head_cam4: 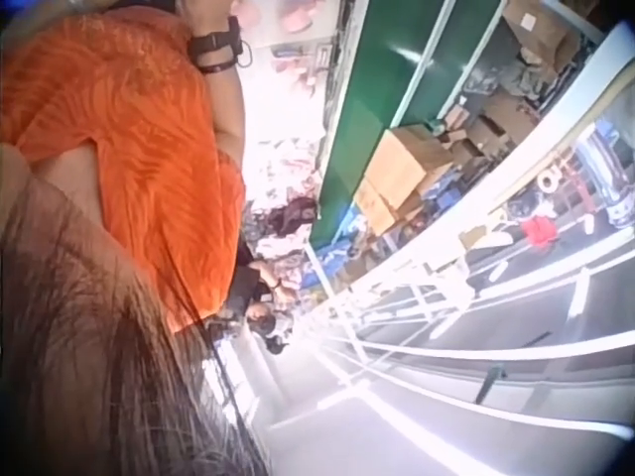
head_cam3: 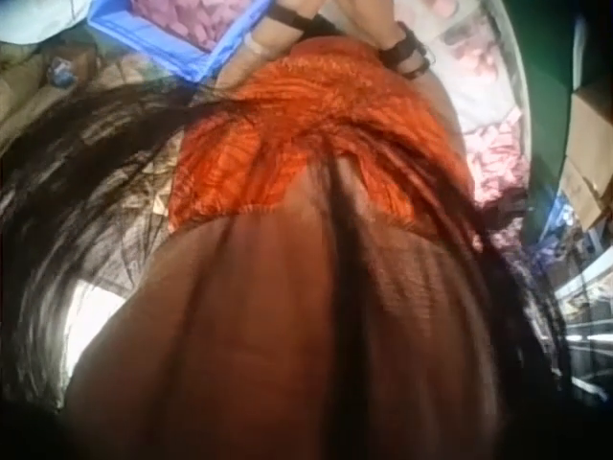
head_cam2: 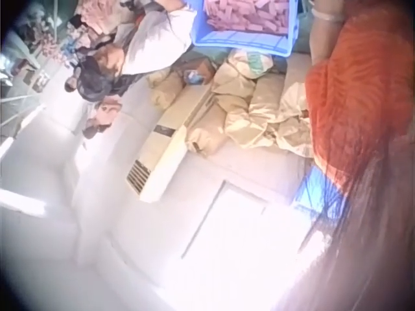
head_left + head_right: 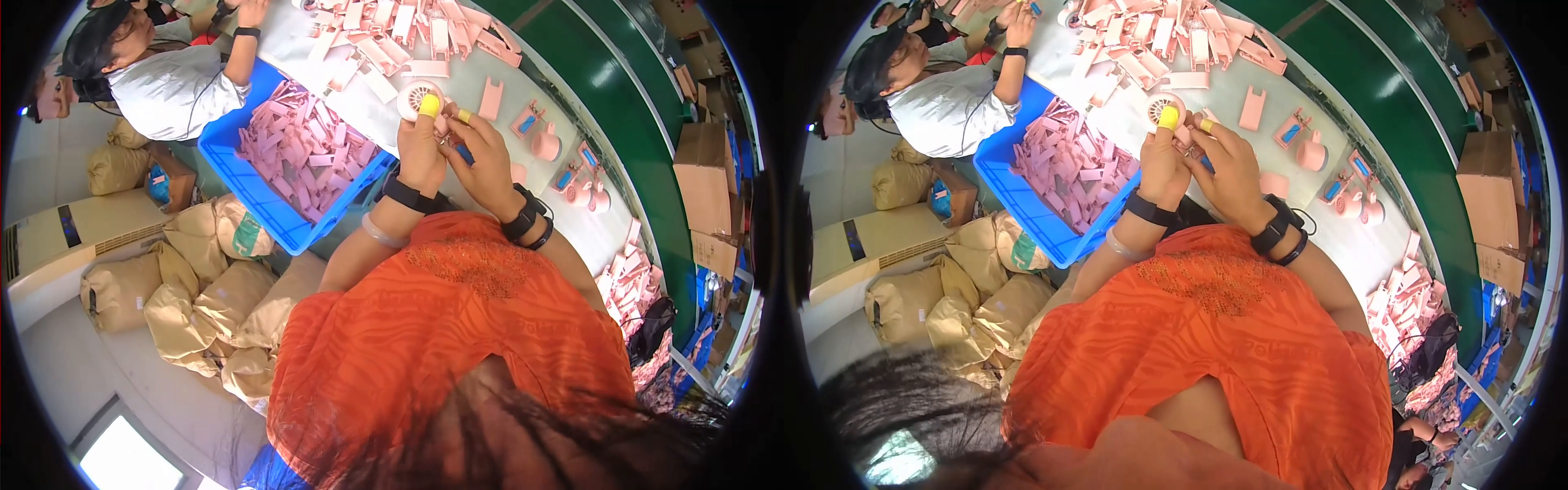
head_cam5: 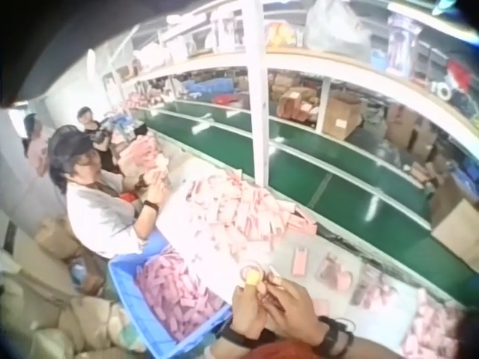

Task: Assembling handheld portable fans on a factory assembly line.

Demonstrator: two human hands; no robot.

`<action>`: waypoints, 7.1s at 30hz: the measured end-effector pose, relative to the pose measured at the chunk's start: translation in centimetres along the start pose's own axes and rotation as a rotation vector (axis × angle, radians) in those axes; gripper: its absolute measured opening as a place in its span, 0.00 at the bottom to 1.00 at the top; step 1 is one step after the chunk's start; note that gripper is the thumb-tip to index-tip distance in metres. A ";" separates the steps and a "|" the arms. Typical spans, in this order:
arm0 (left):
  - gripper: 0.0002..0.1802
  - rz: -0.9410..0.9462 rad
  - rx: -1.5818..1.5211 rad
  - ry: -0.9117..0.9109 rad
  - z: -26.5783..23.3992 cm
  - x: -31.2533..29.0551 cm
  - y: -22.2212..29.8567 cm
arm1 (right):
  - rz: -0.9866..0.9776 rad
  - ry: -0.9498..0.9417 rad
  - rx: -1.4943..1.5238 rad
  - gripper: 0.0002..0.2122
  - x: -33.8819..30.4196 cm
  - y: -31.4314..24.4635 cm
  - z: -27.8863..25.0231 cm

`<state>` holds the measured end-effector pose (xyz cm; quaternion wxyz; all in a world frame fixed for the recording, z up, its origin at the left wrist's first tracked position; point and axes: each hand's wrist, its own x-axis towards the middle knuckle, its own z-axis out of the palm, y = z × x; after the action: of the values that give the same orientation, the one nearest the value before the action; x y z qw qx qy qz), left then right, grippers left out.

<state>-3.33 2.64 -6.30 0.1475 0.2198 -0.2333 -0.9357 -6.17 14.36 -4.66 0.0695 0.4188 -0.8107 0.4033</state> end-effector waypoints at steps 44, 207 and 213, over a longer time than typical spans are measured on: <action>0.16 0.170 -0.056 0.248 -6.2 2.8 4.4 | 0.409 -0.581 -0.469 0.20 2.9 9.9 6.1; 0.29 0.101 -0.198 -0.696 -0.1 -0.5 9.0 | 0.080 -0.192 0.549 0.16 4.0 -3.6 -5.0; 0.28 0.091 -0.246 -0.729 -0.5 -0.5 9.3 | -0.011 -0.203 0.481 0.17 4.3 -4.2 -5.2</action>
<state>-1.02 -5.20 -1.82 0.1217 -0.1569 -0.1658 -0.9660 -6.99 13.98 3.25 -0.1118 0.4658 -0.6920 0.5400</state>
